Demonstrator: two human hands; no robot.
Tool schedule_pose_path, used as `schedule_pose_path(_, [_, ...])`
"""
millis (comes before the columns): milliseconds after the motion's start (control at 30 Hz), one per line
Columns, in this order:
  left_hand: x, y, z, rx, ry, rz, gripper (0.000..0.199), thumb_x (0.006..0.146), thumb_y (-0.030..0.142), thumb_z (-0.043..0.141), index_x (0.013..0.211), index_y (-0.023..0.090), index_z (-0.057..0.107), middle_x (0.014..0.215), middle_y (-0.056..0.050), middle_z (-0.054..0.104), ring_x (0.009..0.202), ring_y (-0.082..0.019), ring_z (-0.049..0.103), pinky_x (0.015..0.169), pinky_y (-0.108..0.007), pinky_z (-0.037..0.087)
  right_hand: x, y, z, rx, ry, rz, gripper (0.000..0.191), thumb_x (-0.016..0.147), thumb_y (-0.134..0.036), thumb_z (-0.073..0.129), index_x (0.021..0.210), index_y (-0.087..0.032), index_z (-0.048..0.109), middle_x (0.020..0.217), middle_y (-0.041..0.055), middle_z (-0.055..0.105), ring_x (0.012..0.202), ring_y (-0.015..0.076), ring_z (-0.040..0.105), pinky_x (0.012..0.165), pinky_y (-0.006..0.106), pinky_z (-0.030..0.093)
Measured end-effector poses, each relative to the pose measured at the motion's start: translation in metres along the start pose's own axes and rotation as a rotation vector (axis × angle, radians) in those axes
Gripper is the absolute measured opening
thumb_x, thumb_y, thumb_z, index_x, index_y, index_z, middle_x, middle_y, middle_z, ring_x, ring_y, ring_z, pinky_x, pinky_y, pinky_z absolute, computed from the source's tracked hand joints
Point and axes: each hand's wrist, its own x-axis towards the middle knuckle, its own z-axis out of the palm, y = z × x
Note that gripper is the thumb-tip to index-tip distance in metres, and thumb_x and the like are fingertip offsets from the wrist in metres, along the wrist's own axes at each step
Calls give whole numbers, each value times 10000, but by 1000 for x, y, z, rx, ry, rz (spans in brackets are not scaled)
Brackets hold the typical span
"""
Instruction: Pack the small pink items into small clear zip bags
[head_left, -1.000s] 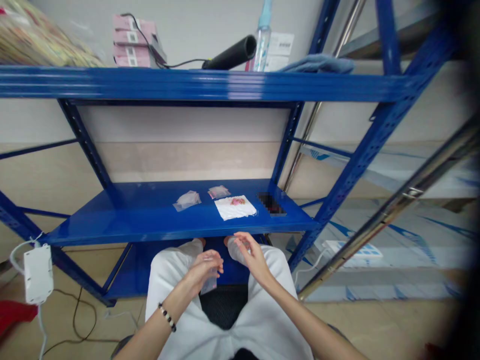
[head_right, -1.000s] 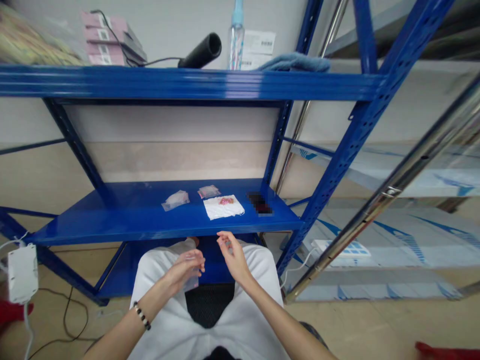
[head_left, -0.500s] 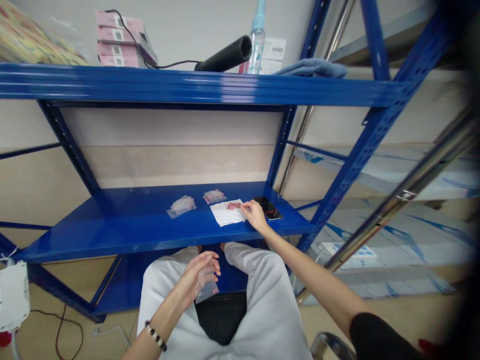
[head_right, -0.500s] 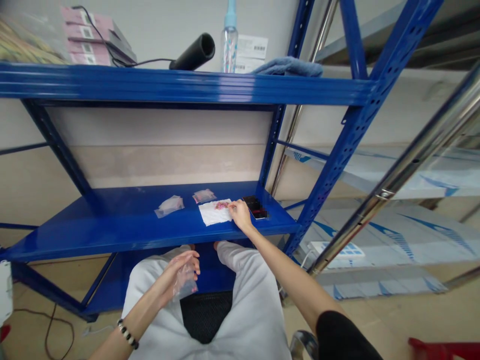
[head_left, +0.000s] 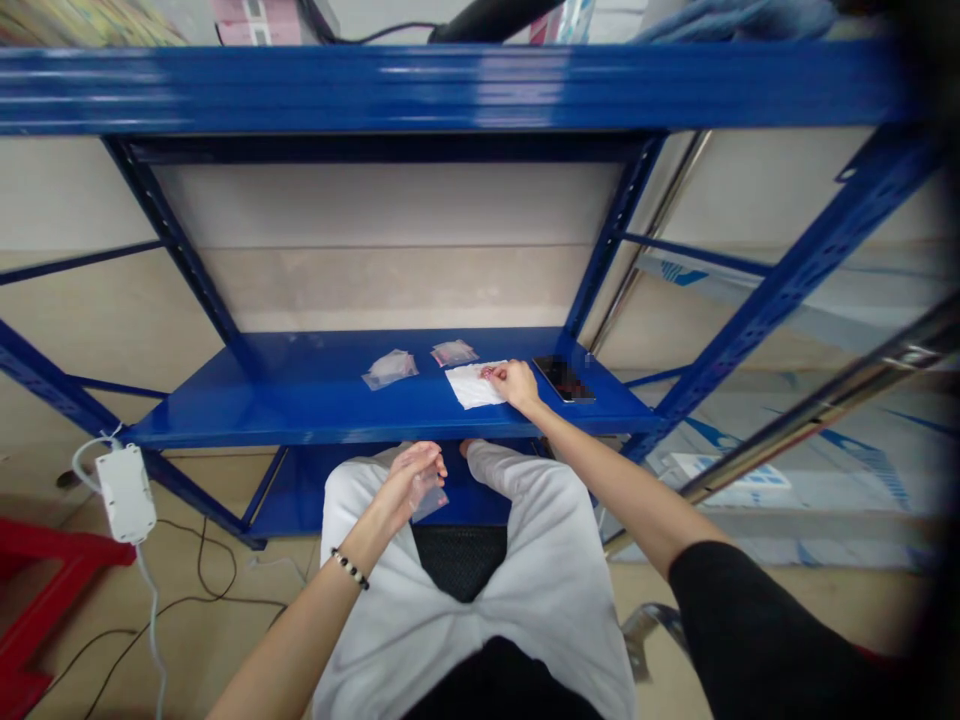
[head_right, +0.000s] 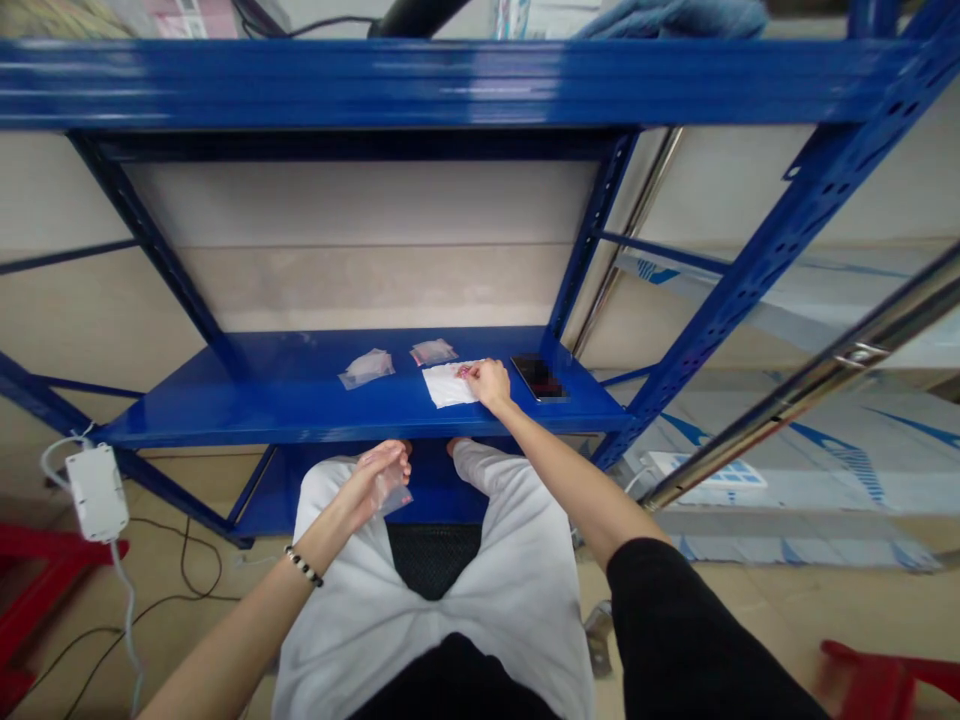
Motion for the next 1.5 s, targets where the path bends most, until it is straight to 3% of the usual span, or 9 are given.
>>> schedule_pose_path(100, [5,-1,-5,11,7,21,332,692,335,816,892,146,630,754,-16,622,686,-126,620,628,-237,504,4,-3,-5,-41,-31,9,130,770,-182,643,771,-147,768,777,103,701,764,204,561,783,307,414])
schedule_pose_path(233, [2,0,-6,7,-1,17,342,689,343,818,889,140,630,754,-15,616,684,-123,619,633,-238,502,-19,-20,-30,115,146,-25,127,777,-229,644,758,-139,732,784,100,682,763,212,570,790,338,431])
schedule_pose_path(300, [-1,-1,-5,13,-22,-7,347,694,346,814,906,137,636,764,-22,627,686,-127,626,639,-240,505,-55,-33,-46,264,208,-47,148,801,-282,638,795,-157,718,804,81,682,746,202,580,753,334,444])
schedule_pose_path(400, [-7,-10,-5,70,-57,-84,342,715,335,796,953,137,649,806,-49,662,696,-144,648,650,-259,519,-132,-51,-59,445,134,-44,198,830,-370,630,850,-189,708,851,63,692,764,199,602,688,321,446])
schedule_pose_path(500, [-10,-25,-7,205,-74,-212,318,713,293,794,953,128,666,833,-93,697,719,-173,680,660,-276,529,-199,-60,-54,582,68,114,233,807,-421,664,836,-193,701,818,59,698,739,196,607,660,319,448])
schedule_pose_path(600, [-14,-36,-7,282,-132,-311,311,710,289,798,946,126,678,877,-124,716,771,-196,703,681,-275,531,-232,-65,-40,747,-41,257,286,772,-467,693,812,-183,698,802,61,706,725,193,615,669,325,474])
schedule_pose_path(900, [-23,-51,4,337,-249,-322,319,603,169,853,875,105,699,751,-74,704,712,-162,683,671,-247,514,-240,-83,-34,677,-267,65,244,802,-434,681,785,-194,719,765,42,667,709,175,590,580,284,411])
schedule_pose_path(1167, [-29,-47,11,298,-392,-337,255,648,212,831,833,82,713,746,-94,704,712,-174,676,698,-275,520,-242,-86,-38,610,-293,-116,262,916,-426,567,863,-248,752,940,63,643,943,218,588,829,368,464])
schedule_pose_path(1500, [-31,-39,16,-12,-261,-284,300,721,258,799,956,110,684,818,-93,702,758,-193,679,721,-303,521,-233,-85,-43,709,-317,-40,275,949,-422,508,1084,-258,683,1077,71,650,1010,225,600,824,349,493])
